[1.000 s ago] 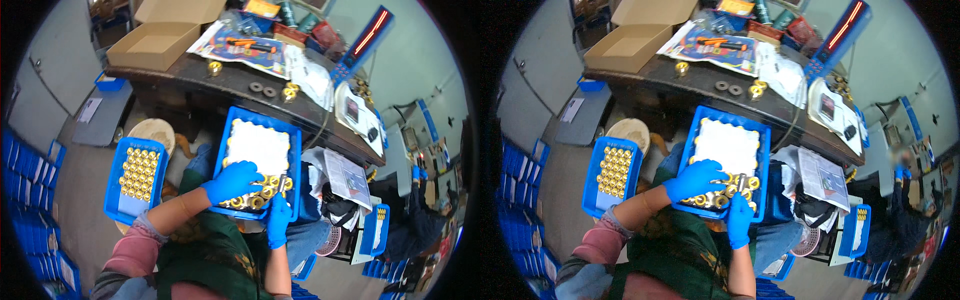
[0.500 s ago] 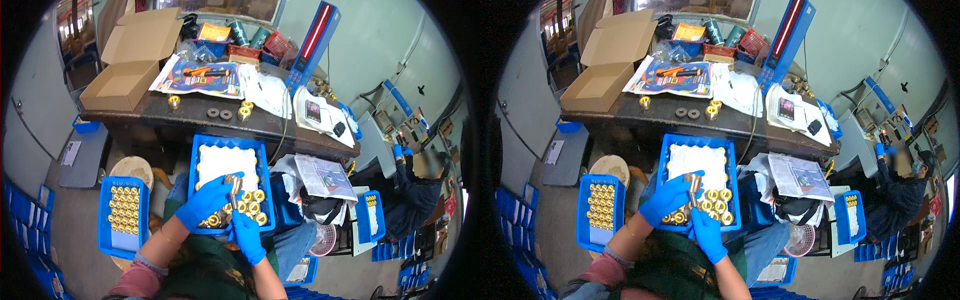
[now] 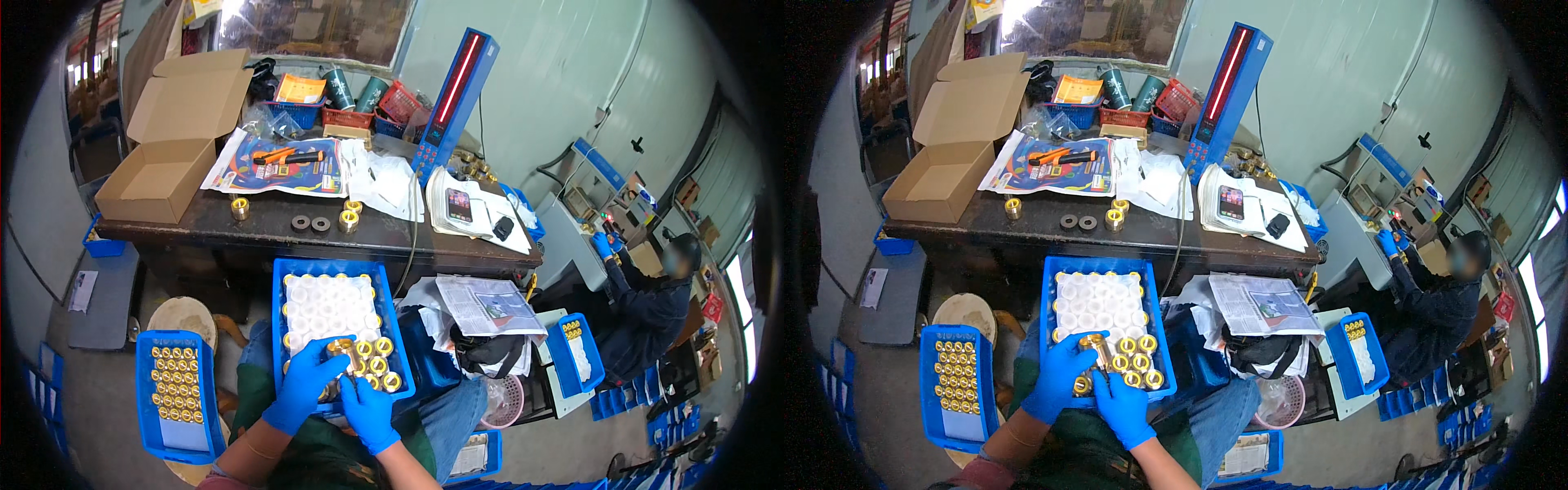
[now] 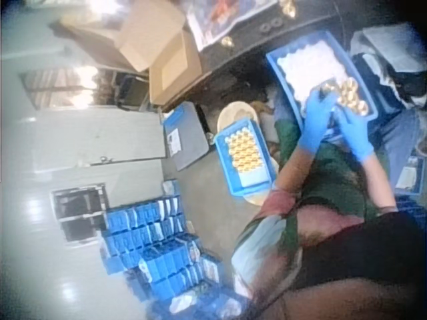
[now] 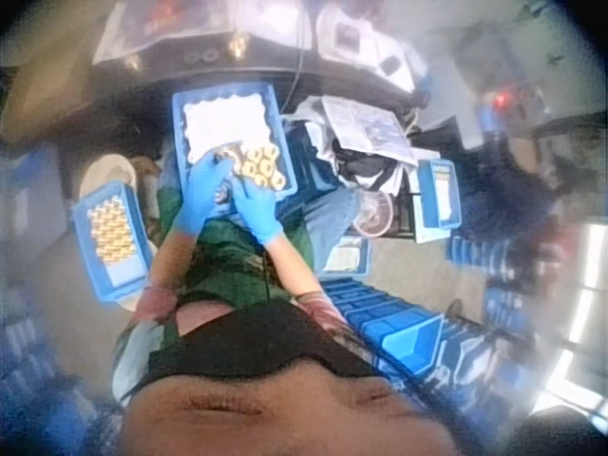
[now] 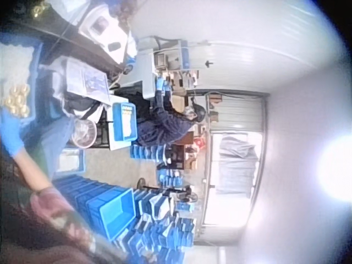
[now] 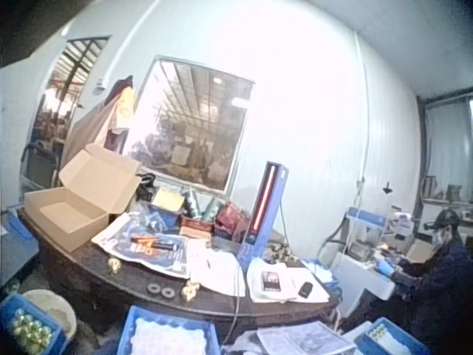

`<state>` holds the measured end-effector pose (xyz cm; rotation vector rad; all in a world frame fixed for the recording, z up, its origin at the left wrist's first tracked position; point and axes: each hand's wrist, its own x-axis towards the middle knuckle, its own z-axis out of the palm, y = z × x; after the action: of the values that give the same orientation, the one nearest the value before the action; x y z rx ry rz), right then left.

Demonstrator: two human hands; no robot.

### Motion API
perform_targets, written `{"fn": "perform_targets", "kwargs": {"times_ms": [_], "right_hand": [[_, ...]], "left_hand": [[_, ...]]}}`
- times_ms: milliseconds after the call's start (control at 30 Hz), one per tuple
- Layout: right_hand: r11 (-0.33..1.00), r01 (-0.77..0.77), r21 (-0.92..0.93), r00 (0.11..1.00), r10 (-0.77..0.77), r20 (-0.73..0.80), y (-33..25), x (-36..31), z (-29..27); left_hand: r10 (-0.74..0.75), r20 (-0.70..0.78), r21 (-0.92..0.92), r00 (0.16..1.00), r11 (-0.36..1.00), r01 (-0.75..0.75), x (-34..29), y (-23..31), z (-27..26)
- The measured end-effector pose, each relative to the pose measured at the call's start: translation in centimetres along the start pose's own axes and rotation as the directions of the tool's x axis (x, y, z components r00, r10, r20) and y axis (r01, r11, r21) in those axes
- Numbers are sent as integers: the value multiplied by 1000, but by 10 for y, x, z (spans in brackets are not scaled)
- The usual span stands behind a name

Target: The person sorts small gold-colored metal components by hand, transferring them from a large bin into smaller blue bins.

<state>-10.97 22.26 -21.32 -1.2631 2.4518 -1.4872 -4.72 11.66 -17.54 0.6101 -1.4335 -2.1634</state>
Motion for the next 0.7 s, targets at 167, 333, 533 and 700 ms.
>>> {"fn": "perform_targets", "kwargs": {"times_ms": [167, 333, 533, 700], "right_hand": [[990, -14, 143, 999, 7, 50, -16, -2, 2], [942, -133, 308, 991, 136, 11, -13, -2, 2], [926, -138, 350, 990, 138, 25, -11, -5, 3], [916, -259, 307, 962, 216, 166, -13, -13, 9]], "left_hand": [[-61, 39, -280, 997, 957, 69, -10, -21, 4], [112, 125, -19, 986, 994, -110, -3, -37, 4], [196, 101, -122, 975, 975, -184, -19, -21, 17], [170, -17, -144, 985, 975, -171, -24, -26, 9]]}}
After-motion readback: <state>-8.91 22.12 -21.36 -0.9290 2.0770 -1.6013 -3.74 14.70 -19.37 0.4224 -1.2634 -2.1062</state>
